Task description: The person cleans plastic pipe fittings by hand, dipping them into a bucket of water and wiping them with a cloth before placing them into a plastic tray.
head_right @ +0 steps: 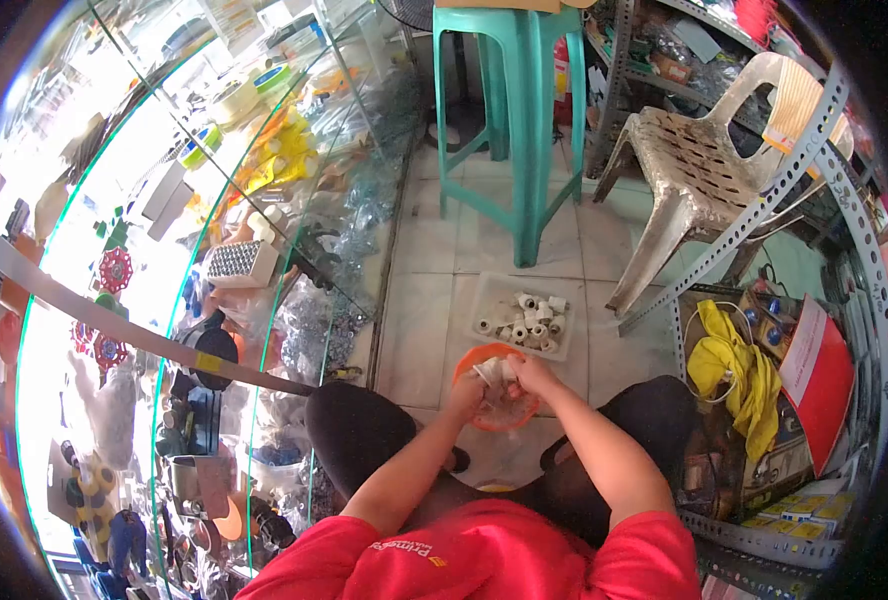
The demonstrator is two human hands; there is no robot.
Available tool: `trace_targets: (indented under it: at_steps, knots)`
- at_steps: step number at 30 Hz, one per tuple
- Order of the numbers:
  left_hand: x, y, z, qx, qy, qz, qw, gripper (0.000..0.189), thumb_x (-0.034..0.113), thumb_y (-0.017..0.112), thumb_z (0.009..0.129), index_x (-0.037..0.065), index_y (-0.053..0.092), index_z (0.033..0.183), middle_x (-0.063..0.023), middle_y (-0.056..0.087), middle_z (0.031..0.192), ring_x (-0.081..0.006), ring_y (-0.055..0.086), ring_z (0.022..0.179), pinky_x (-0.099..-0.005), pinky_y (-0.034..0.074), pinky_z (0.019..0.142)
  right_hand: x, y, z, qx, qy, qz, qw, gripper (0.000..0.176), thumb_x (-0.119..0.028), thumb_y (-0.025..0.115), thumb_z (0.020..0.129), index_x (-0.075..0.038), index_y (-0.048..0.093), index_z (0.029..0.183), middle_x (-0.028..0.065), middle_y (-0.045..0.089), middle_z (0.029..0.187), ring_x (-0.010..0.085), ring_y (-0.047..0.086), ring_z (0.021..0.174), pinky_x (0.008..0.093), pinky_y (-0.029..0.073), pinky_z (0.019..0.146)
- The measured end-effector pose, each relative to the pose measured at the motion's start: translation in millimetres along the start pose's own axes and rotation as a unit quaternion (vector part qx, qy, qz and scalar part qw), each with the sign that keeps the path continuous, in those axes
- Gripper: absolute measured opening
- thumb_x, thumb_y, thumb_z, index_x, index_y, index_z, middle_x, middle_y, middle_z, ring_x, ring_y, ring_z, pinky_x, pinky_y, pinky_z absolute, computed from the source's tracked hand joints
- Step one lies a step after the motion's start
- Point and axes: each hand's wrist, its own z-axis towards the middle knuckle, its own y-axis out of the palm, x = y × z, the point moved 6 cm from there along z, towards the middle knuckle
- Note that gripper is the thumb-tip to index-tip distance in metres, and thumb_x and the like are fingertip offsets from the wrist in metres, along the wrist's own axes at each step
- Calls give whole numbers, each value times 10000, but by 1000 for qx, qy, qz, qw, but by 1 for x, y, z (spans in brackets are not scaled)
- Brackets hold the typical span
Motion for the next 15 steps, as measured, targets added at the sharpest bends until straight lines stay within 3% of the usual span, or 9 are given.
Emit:
trace_targets:
  at_steps: [1, 2, 4, 7, 9, 11, 13, 15]
  knots:
    - [2, 2, 1, -2, 29, 98, 995, 243, 169, 497, 813, 51, 564, 1015, -37, 575, 913, -152, 559, 799, -284, 452, 671, 8, 2, -4, -16, 101, 73, 992, 277, -325, 474, 852, -66, 541, 926, 49, 552, 699, 109, 510, 539, 230, 438, 441]
    - [2, 4, 0, -3, 58, 193, 979, 217, 139, 482, 824, 51, 563, 1005, -33, 564, 929, -147, 555, 804, -284, 457, 670, 15, 2, -4, -30, 125, 123, 984, 281, -333, 463, 857, -71, 532, 933, 45, 543, 686, 110, 501, 525, 229, 428, 421]
    - [-16, -3, 13, -9, 88, 196, 977, 222, 128, 485, 817, 60, 561, 1015, -28, 564, 930, -145, 553, 800, -285, 455, 669, 25, 5, -4, -60, 168, 223, 958, 289, -348, 441, 867, -80, 514, 948, 37, 525, 661, 114, 481, 497, 227, 407, 382]
    - [-9, -8, 5, 15, 190, 302, 934, 232, 111, 488, 806, 68, 561, 1022, -20, 568, 942, -134, 549, 788, -274, 451, 673, 17, 16, -6, -4, 105, 262, 959, 335, -386, 413, 874, -71, 488, 958, 29, 500, 638, 104, 441, 461, 219, 383, 371]
    - [7, -3, -6, 43, 174, 256, 950, 234, 112, 491, 799, 55, 566, 1013, -34, 585, 933, -140, 559, 789, -278, 445, 683, 17, 22, -6, -9, 72, 249, 966, 362, -409, 401, 872, -65, 501, 927, 23, 493, 617, 100, 432, 449, 214, 378, 370]
    - [3, 1, -11, 77, 40, 51, 995, 238, 124, 495, 791, 25, 577, 992, -67, 614, 904, -161, 580, 802, -295, 436, 699, 21, 23, -6, -25, 76, 241, 967, 384, -427, 393, 871, -63, 513, 900, 17, 483, 593, 98, 426, 439, 209, 375, 370]
    - [13, 1, -10, 106, 183, 195, 958, 218, 114, 492, 791, 13, 574, 966, -85, 613, 888, -175, 583, 802, -294, 437, 688, 24, 25, -6, -55, 114, 238, 963, 400, -440, 387, 869, -65, 526, 875, 12, 472, 566, 99, 422, 432, 206, 374, 372]
    - [13, -2, -8, 131, 227, 239, 935, 198, 109, 490, 790, 4, 570, 938, -99, 609, 862, -189, 585, 793, -292, 438, 668, 21, 25, -8, -69, 138, 239, 959, 419, -454, 377, 868, -65, 535, 857, 13, 470, 548, 100, 426, 429, 207, 371, 372]
